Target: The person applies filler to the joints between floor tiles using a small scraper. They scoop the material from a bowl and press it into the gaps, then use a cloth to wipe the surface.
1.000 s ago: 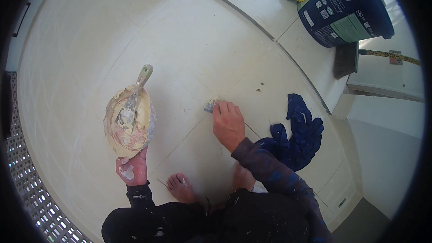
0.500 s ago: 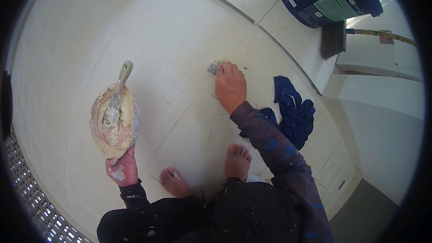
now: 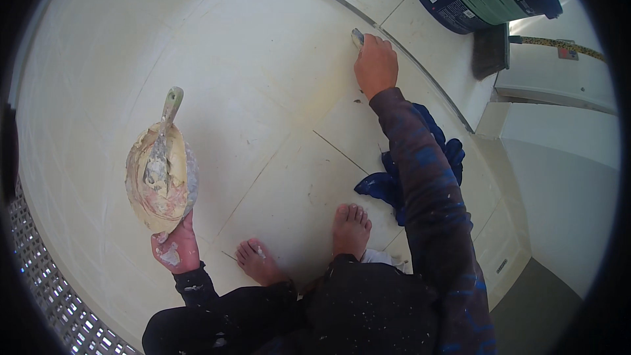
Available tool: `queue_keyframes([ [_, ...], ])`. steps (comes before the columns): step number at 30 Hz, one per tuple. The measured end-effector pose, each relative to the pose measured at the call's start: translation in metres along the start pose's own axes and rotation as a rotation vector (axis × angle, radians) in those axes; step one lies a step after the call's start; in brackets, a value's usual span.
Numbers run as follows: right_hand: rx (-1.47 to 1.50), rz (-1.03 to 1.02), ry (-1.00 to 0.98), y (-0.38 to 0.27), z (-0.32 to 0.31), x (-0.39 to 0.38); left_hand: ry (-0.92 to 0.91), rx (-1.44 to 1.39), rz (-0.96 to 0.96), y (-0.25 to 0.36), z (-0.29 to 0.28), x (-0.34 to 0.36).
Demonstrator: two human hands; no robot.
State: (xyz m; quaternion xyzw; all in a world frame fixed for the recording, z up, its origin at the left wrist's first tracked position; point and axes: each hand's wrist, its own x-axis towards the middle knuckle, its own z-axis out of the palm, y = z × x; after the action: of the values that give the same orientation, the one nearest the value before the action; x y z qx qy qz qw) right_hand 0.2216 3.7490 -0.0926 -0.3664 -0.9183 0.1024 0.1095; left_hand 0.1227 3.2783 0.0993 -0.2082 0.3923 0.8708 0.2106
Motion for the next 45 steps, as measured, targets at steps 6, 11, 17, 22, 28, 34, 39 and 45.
queue_keyframes([
  [6, 0.388, -0.275, -0.102, -0.136, -0.035, -0.132, 0.022, -0.003, -0.002, 0.001, 0.004, -0.008],
  [11, 0.772, -0.160, -0.325, -0.127, -0.075, -0.174, -0.012, 0.009, -0.013, -0.006, 0.013, -0.019],
  [17, 0.292, 0.059, 0.075, 0.029, -0.046, -0.064, -0.041, 0.021, -0.043, -0.030, 0.037, -0.025],
  [22, 0.552, -0.153, -0.061, -0.071, -0.072, -0.164, -0.030, 0.034, -0.053, -0.042, 0.050, -0.031],
  [28, 0.924, -0.109, -0.321, -0.039, -0.149, -0.250, -0.191, 0.027, -0.091, -0.069, 0.052, -0.047],
  [34, 0.652, 0.787, 0.367, 0.201, -0.153, -0.307, -0.202, 0.075, -0.112, -0.082, 0.082, -0.076],
  [39, 0.697, 0.315, 0.257, 0.124, -0.108, -0.231, -0.201, 0.103, -0.037, -0.091, 0.102, -0.083],
  [45, 0.652, -0.113, 0.269, 0.071, -0.059, -0.066, -0.179, 0.128, 0.031, -0.094, 0.126, -0.079],
])
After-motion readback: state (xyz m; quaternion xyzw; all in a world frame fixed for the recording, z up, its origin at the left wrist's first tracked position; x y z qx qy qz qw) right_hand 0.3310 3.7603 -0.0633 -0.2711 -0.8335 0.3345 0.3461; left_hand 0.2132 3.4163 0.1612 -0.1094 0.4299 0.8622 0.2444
